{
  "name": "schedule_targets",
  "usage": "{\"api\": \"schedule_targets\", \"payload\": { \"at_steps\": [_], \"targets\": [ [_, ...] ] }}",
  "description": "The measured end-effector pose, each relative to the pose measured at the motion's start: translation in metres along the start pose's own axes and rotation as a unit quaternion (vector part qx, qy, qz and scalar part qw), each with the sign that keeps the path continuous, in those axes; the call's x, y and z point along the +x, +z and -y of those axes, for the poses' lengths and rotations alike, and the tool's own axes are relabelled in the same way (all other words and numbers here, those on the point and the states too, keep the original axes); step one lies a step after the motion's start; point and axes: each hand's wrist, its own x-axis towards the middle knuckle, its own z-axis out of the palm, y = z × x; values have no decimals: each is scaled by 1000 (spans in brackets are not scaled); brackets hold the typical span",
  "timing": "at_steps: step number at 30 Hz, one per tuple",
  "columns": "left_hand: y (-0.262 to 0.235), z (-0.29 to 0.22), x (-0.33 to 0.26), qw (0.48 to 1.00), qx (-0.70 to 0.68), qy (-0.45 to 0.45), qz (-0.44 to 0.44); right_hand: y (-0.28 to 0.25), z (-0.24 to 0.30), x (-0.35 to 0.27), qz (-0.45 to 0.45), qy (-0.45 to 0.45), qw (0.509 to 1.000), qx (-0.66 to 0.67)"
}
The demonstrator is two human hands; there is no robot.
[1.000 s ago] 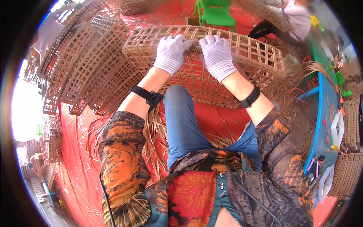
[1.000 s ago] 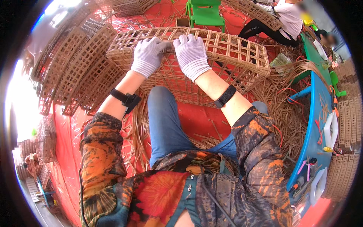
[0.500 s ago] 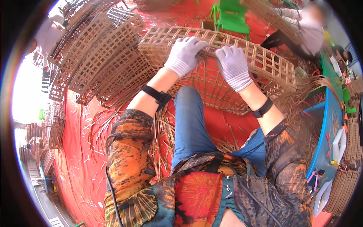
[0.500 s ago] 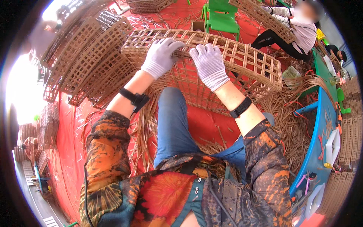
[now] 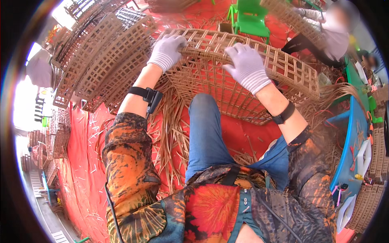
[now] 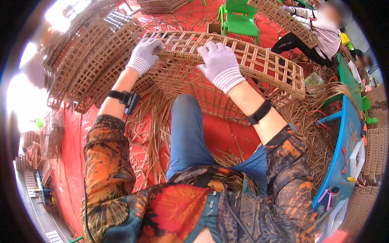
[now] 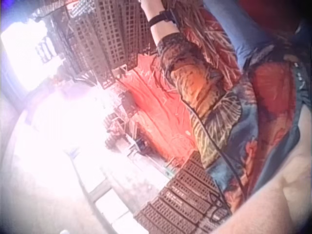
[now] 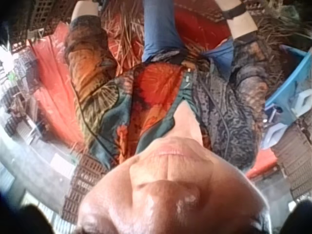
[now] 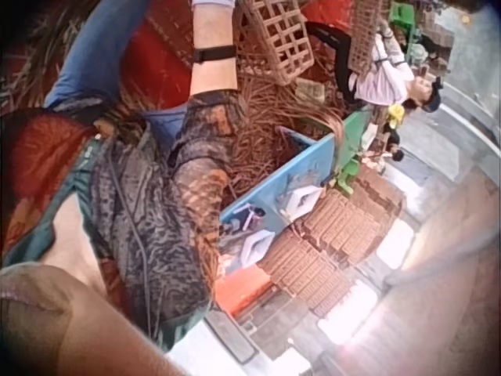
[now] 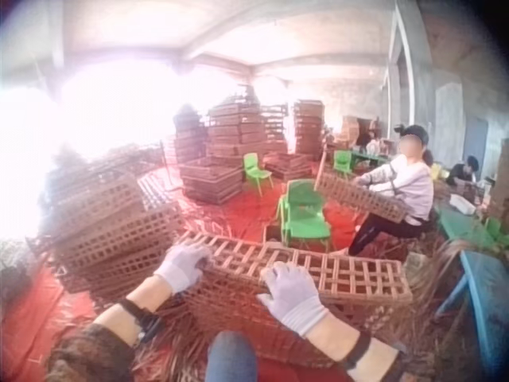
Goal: Assembling and weaving bamboo or rattan strips into basket frames using hands and a pneumatic staple gun.
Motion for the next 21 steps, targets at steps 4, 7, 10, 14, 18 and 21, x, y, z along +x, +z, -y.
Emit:
{"api": "schedule_targets", "payload": {
  "at_steps": [4, 7, 10, 14, 18, 21],
  "targets": [
    [0, 0, -2, 998, -34, 1, -43, 16, 25, 30, -18, -1, 1000, 4],
    [3, -1, -4, 994, -37, 15, -100, 31, 39, 47, -21, 22, 1000, 0],
    [5, -4, -3, 993, -42, 22, -111, 38, 43, 51, -15, 46, 999, 25],
    [6, -7, 1, 992, -49, 3, -113, 38, 38, 53, 1, 64, 998, 19],
    [6, -9, 6, 994, -45, 7, -98, 34, 33, 63, 60, 108, 991, 59],
    [6, -7, 5, 995, -45, 13, -92, 32, 34, 65, 85, 110, 988, 67]
  ]
}}
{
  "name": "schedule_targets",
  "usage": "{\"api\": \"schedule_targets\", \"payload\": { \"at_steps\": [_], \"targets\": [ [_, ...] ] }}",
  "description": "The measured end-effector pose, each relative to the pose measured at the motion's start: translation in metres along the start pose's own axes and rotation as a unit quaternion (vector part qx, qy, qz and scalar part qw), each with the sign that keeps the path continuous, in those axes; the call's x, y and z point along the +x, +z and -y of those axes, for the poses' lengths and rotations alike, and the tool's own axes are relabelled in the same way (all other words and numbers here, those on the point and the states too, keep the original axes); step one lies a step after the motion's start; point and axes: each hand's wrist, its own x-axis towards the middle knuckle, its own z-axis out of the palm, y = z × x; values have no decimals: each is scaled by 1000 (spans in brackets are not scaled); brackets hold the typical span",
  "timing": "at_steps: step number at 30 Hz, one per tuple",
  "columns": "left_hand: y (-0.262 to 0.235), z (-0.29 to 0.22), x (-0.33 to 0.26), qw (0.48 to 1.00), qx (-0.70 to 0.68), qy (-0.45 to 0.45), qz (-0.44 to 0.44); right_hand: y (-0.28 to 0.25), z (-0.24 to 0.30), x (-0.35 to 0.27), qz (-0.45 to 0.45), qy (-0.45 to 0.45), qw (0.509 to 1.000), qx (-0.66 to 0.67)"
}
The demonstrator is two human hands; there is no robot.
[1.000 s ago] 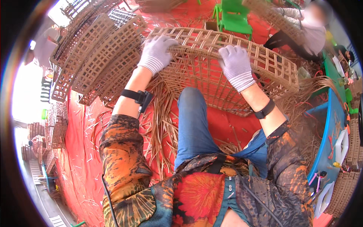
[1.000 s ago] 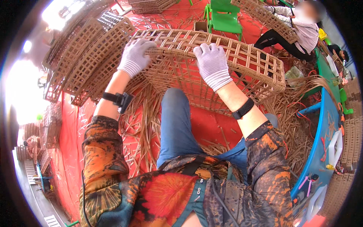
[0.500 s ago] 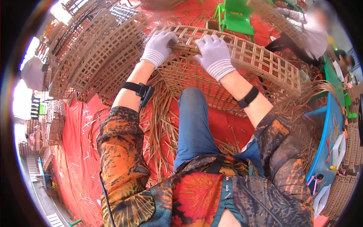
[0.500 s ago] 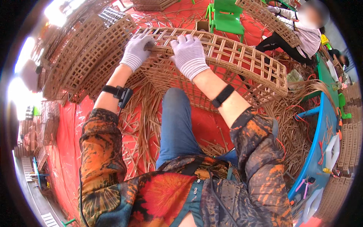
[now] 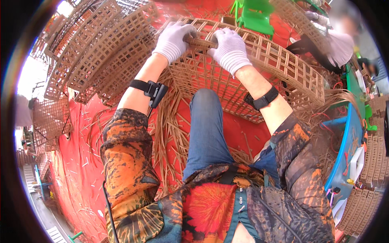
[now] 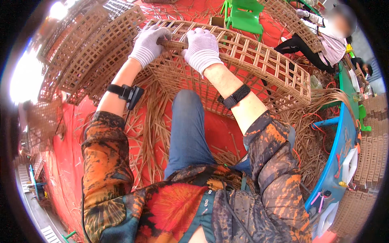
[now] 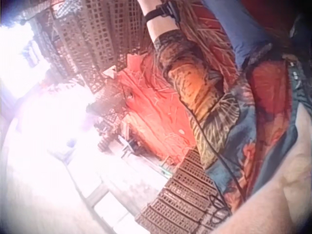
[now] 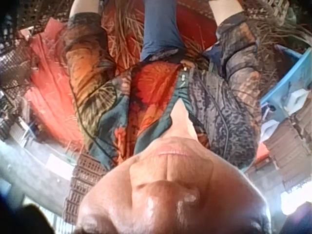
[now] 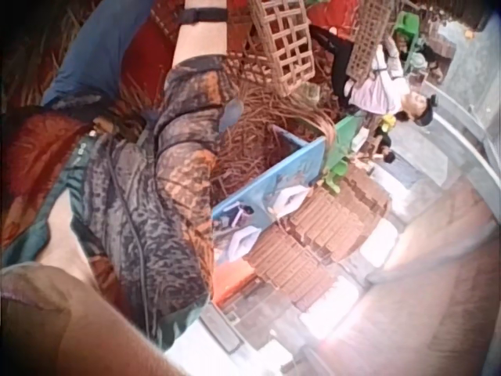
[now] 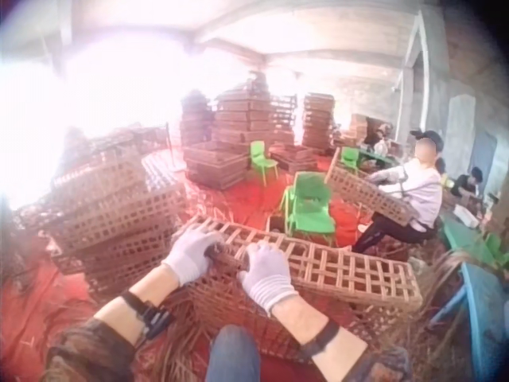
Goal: Assembling and weaving bamboo or rattan strips into basket frames using hands and a pneumatic staple gun.
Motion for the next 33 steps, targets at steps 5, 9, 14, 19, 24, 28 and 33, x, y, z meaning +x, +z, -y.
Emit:
{"api": "schedule_targets", "payload": {
  "at_steps": [5, 9, 14, 19, 24, 28, 33],
  "targets": [
    [0, 3, -4, 999, -8, 28, -38, 3, 1, -7, -77, -93, 991, -50],
    [-1, 6, -9, 1000, 28, 10, 1, 5, -1, -10, -75, -111, 991, -31],
    [-14, 15, -25, 994, 73, -55, -55, 4, 0, -13, -64, -78, 994, 35],
    [-25, 27, -31, 996, 73, -56, 8, 5, -1, -15, -85, -74, 992, 51],
    [-17, 30, -23, 994, 67, -81, -8, 5, -2, -14, -89, -66, 991, 81],
    [-4, 37, -30, 973, 203, -77, 79, 6, -5, -11, -88, -61, 990, 94],
    [-14, 27, -57, 992, 60, -108, -11, 4, -8, 1, -133, -103, 978, 125]
  ]
}}
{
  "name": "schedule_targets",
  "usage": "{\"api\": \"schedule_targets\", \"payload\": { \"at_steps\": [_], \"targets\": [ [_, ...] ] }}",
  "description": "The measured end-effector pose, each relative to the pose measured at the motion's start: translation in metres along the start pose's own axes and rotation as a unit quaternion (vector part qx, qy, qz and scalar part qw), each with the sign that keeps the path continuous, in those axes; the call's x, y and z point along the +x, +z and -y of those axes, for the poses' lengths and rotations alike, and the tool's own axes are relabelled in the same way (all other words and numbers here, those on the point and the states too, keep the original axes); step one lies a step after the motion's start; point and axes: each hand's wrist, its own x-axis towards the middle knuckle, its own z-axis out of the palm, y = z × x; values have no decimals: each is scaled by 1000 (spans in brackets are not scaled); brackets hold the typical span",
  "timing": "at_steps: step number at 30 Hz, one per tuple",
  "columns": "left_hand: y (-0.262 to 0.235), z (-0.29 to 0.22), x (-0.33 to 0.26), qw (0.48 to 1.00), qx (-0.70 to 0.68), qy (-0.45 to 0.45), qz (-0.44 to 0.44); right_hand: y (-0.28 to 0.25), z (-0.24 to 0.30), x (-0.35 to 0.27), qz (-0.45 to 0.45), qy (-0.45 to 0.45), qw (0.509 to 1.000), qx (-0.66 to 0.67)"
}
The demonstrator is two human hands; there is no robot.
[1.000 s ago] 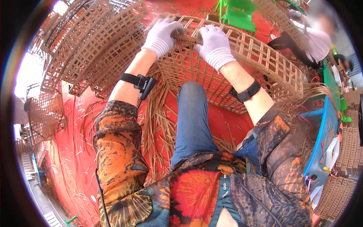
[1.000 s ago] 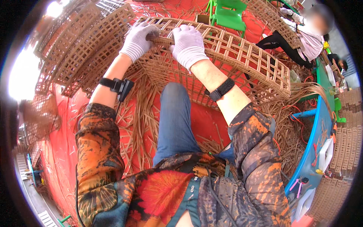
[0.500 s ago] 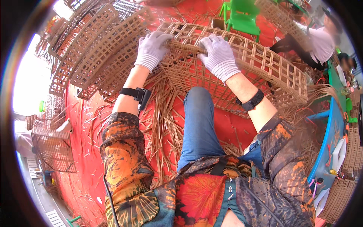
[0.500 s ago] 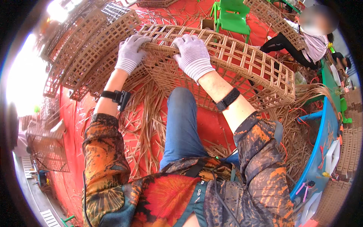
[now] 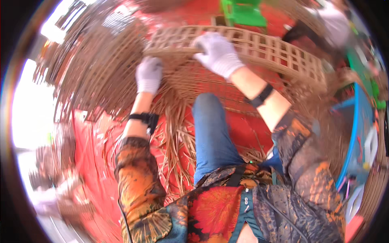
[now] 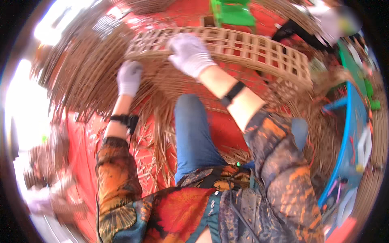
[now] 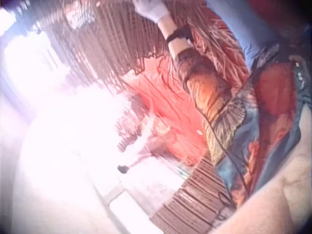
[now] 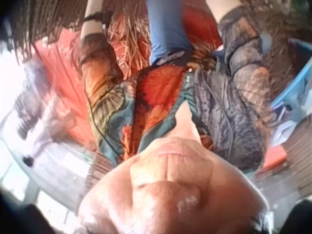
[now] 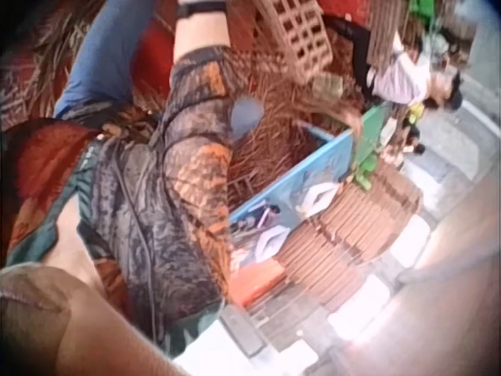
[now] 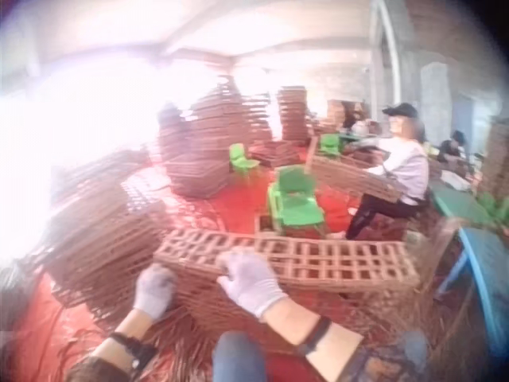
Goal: Assembling and weaving bamboo or rattan strips into basket frames using hands and a pneumatic staple gun.
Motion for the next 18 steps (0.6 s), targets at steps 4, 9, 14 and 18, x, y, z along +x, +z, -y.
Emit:
{"api": "schedule_targets", "payload": {
  "at_steps": [4, 9, 14, 18],
  "targets": [
    [-15, -63, 34, 979, -177, 45, -84, -11, 2, 0, 23, 65, 995, 76],
    [-13, -189, 61, 936, -240, 256, -34, -67, -6, -68, -41, 147, 980, 128],
    [34, -283, 49, 901, -272, 337, 35, -143, -61, -214, -258, 156, 953, -34],
    [82, -362, 52, 904, -143, 402, 35, -188, -99, -290, -318, 417, 851, -10]
  ]
}}
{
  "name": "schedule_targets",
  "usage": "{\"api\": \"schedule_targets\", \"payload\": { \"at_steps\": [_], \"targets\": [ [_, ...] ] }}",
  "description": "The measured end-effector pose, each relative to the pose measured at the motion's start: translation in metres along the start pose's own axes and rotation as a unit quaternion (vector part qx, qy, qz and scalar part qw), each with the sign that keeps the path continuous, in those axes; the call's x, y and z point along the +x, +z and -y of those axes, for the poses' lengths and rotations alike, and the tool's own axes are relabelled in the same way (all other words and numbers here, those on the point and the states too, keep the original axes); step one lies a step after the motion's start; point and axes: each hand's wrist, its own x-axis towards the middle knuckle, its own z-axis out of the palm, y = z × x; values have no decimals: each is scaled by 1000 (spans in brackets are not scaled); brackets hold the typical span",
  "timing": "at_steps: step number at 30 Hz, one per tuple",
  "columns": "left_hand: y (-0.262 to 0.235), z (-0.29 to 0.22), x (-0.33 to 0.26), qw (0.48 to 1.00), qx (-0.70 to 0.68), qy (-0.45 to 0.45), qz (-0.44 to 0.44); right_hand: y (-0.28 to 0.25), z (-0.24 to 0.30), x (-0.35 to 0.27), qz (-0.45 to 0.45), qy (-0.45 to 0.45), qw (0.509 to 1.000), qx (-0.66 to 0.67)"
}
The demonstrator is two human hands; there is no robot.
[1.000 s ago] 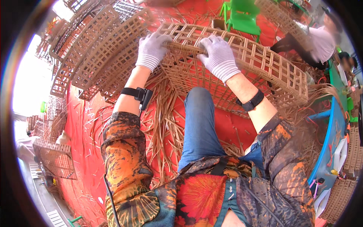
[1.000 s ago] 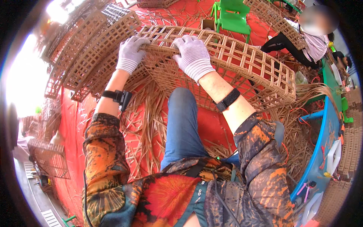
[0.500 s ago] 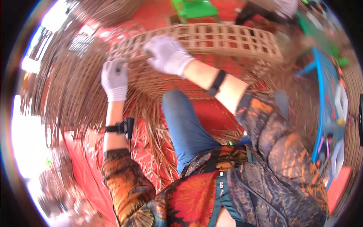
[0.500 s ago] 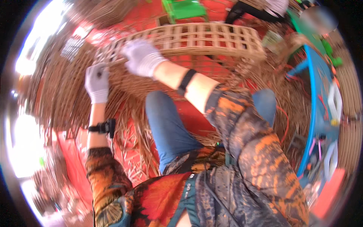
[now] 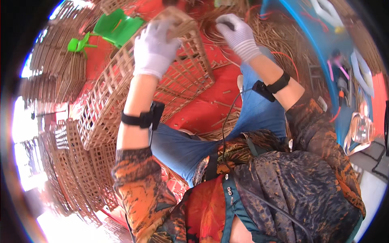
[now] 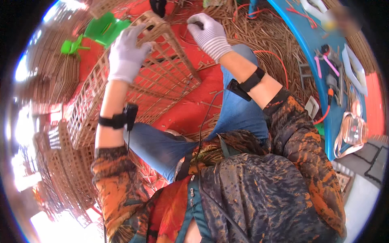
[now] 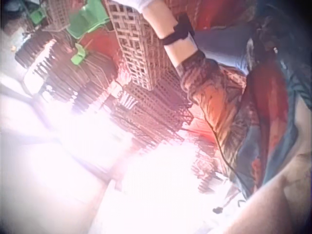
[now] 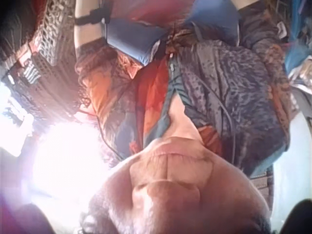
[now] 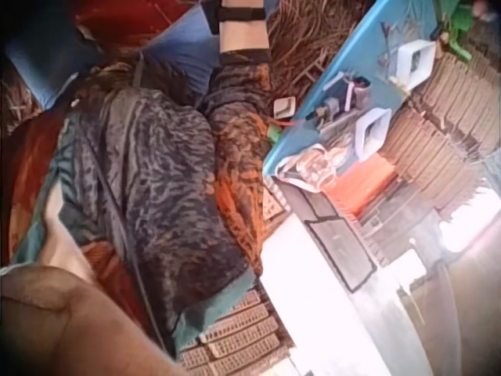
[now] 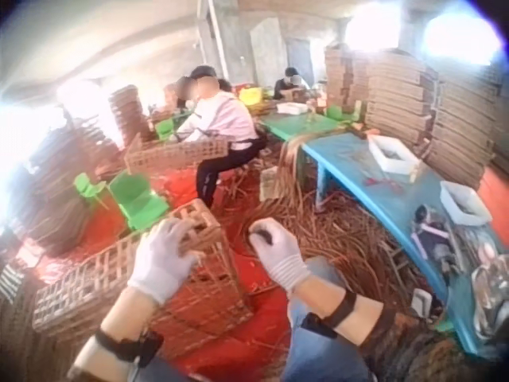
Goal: Assembling and weaving bamboo or rattan strips into basket frames using hands and a pneumatic staple gun.
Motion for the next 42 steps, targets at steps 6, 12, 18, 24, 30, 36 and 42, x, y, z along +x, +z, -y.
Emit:
{"api": "schedule_targets", "payload": {
  "at_steps": [6, 12, 18, 24, 30, 36, 42],
  "targets": [
    [8, -20, 44, 979, 162, -31, 120, -41, -26, -1, 115, 150, 979, -75],
    [-54, 69, 19, 983, 178, -18, 51, -14, -22, -11, 268, 105, 946, -147],
    [-190, 193, -40, 937, 249, -242, -36, 32, 11, -18, 441, -2, 872, -211],
    [-223, 176, -97, 921, 335, -188, -60, 97, 49, -71, 506, -132, 794, -310],
    [-191, 146, -65, 932, 159, -273, -178, 82, 11, -116, 349, -92, 890, -280],
    [-208, 227, -47, 896, 16, -390, -215, 55, 19, -38, 333, -45, 917, -215],
    [-239, 303, -140, 817, 333, -471, -5, 12, 75, 76, 201, -297, 901, -245]
  ]
}}
